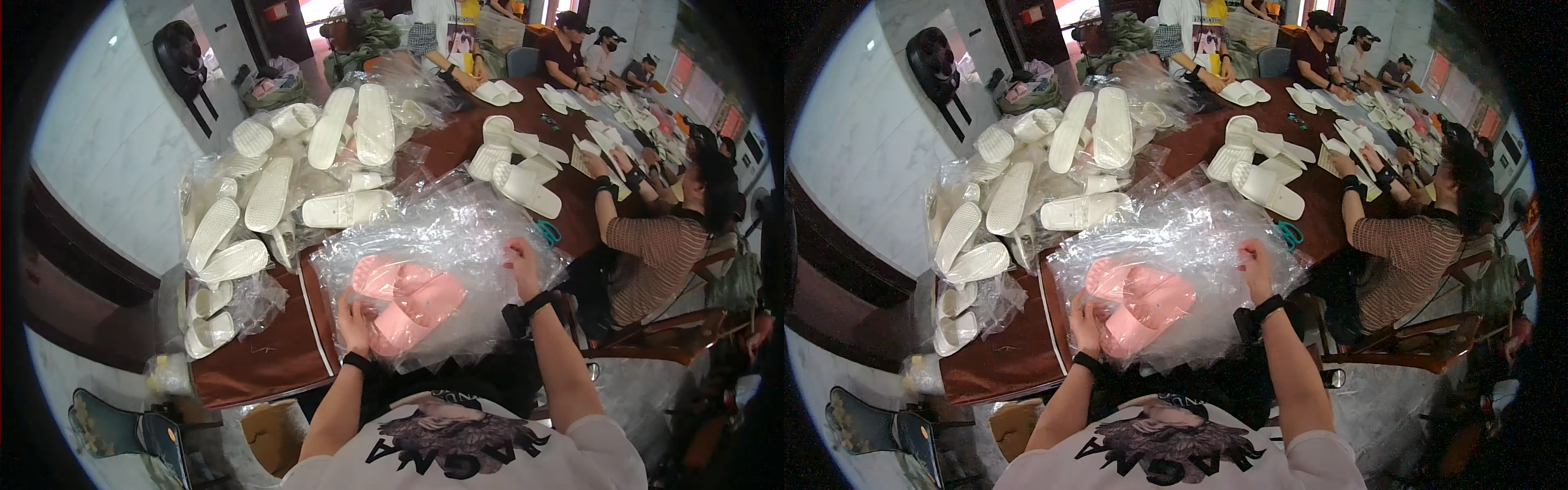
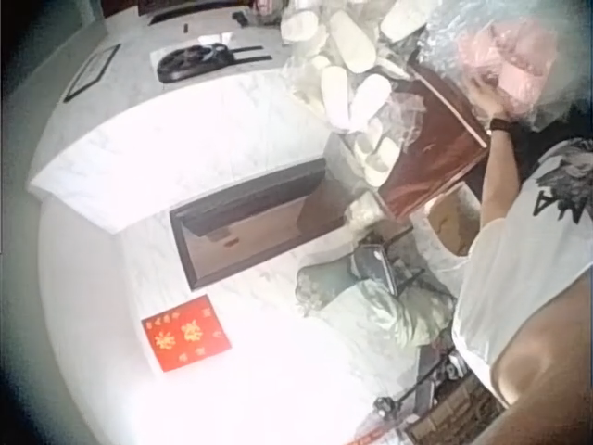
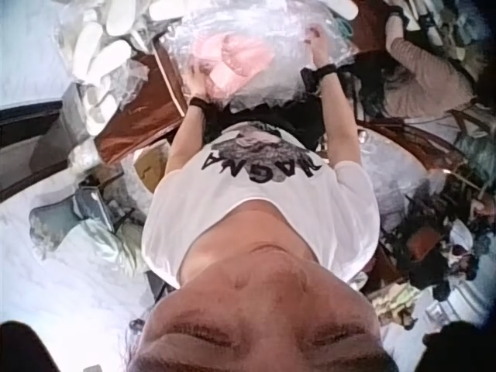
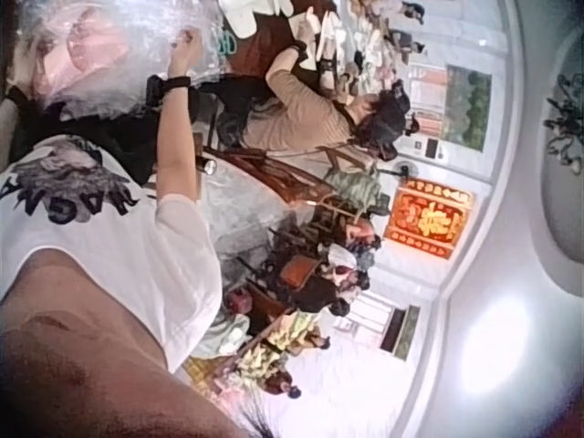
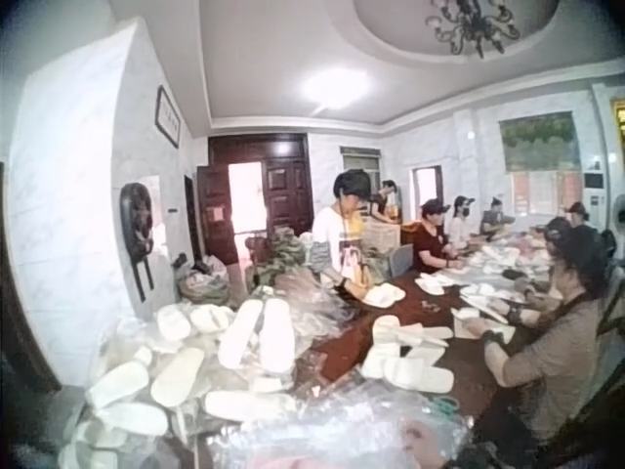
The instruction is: Packaging white slides into clear plastic bags and trimming loose threads.
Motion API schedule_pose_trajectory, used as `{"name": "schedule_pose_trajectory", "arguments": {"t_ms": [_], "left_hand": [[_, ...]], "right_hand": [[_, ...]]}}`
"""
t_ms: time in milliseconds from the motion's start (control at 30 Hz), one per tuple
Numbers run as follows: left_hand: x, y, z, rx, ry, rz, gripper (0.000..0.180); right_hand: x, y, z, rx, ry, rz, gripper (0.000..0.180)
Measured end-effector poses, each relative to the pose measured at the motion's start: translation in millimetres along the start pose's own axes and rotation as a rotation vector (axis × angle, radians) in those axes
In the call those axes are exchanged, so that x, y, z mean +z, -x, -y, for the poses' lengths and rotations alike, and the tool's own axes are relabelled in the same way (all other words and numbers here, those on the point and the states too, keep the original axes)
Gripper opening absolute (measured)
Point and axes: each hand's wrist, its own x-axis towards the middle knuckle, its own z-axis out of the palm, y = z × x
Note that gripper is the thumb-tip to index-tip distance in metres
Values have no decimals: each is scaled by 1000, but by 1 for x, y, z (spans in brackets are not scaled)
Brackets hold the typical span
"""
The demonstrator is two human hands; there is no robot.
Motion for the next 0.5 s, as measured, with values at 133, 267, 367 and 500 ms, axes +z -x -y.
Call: {"name": "schedule_pose_trajectory", "arguments": {"t_ms": [133,267,367,500], "left_hand": [[1,-3,-1,-48,112,-19,35],[1,-5,2,94,-133,-75,35],[11,-1,2,137,-91,-55,35],[1,-1,19,25,-31,-55,37]], "right_hand": [[21,11,28,-513,358,-208,12],[36,25,76,-679,358,-271,12],[-7,7,64,-137,7,-148,17],[-34,11,54,39,-197,214,39]]}}
